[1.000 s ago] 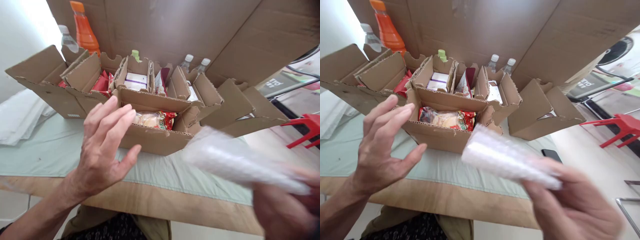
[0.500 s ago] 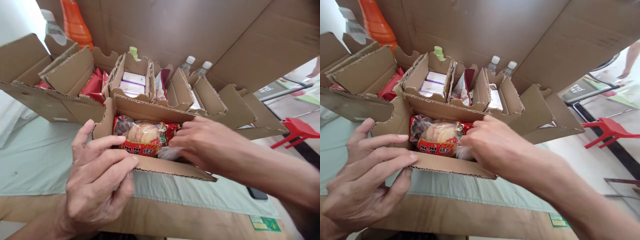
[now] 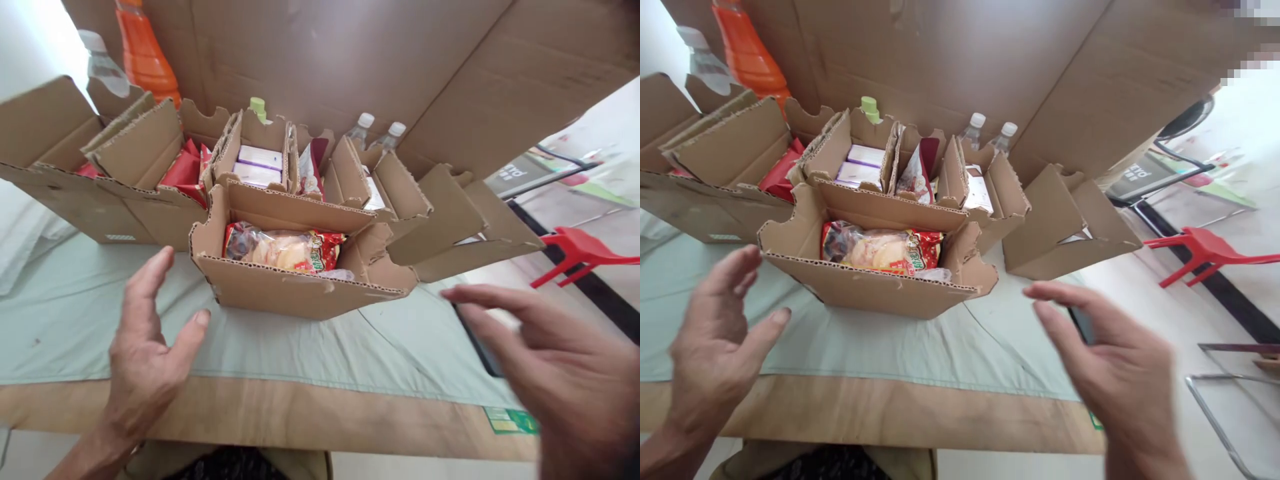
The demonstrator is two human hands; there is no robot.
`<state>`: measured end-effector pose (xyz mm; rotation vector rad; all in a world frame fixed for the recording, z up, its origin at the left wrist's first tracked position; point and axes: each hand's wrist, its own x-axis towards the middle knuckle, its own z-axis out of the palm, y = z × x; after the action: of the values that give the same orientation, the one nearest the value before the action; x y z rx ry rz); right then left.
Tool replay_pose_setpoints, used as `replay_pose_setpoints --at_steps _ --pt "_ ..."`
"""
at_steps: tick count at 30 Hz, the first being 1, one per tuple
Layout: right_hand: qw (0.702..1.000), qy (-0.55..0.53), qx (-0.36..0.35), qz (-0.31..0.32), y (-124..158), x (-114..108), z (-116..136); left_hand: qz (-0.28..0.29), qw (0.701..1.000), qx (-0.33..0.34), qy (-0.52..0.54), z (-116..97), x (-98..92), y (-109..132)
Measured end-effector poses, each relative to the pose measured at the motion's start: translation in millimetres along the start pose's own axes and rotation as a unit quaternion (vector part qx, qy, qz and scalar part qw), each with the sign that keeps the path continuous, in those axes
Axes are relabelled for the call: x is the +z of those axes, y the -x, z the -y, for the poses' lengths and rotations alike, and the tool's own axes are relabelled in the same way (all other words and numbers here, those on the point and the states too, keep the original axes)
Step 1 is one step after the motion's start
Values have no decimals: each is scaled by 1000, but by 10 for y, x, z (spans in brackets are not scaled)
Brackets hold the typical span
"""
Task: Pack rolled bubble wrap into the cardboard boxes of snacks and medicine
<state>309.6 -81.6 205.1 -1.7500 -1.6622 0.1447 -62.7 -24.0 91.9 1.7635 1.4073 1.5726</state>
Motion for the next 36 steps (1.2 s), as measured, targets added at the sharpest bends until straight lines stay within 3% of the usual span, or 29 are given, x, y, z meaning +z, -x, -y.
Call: replay_pose_setpoints --at_steps 2,5,8,11,15,17,20,22,24,28,32,36 --pt "999 -11 36 34 217 376 -150 76 993 -88 36 139 60 52" --pt "990 -105 44 89 325 1046 -169 138 977 -144 76 223 232 48" --pt "983 -157 57 71 369 1362 -81 154 968 -154 121 146 371 73" --pt "987 -134 80 27 600 1229 -38 168 965 -146 142 -2 327 300" --pt "992 -93 81 -6 981 970 97 176 962 -179 105 -86 -8 704" --pt "993 -102 61 9 991 1005 266 139 966 -196 97 -72 -201 724" --pt "987 -154 3 37 760 1182 516 66 978 -158 121 -70 -349 499" --pt "983 -178 -18 28 614 1253 563 48 981 -131 132 -104 -307 342" --pt "986 -166 1 1 619 1243 483 83 979 -122 140 -143 -179 281" --pt "995 -90 40 -32 1056 1086 96 185 961 -142 148 -103 114 354" --pt "996 -73 60 1 1421 966 -258 185 958 -180 128 84 223 421" --pt "984 -150 82 54 1283 837 -511 177 963 -178 97 214 221 490"
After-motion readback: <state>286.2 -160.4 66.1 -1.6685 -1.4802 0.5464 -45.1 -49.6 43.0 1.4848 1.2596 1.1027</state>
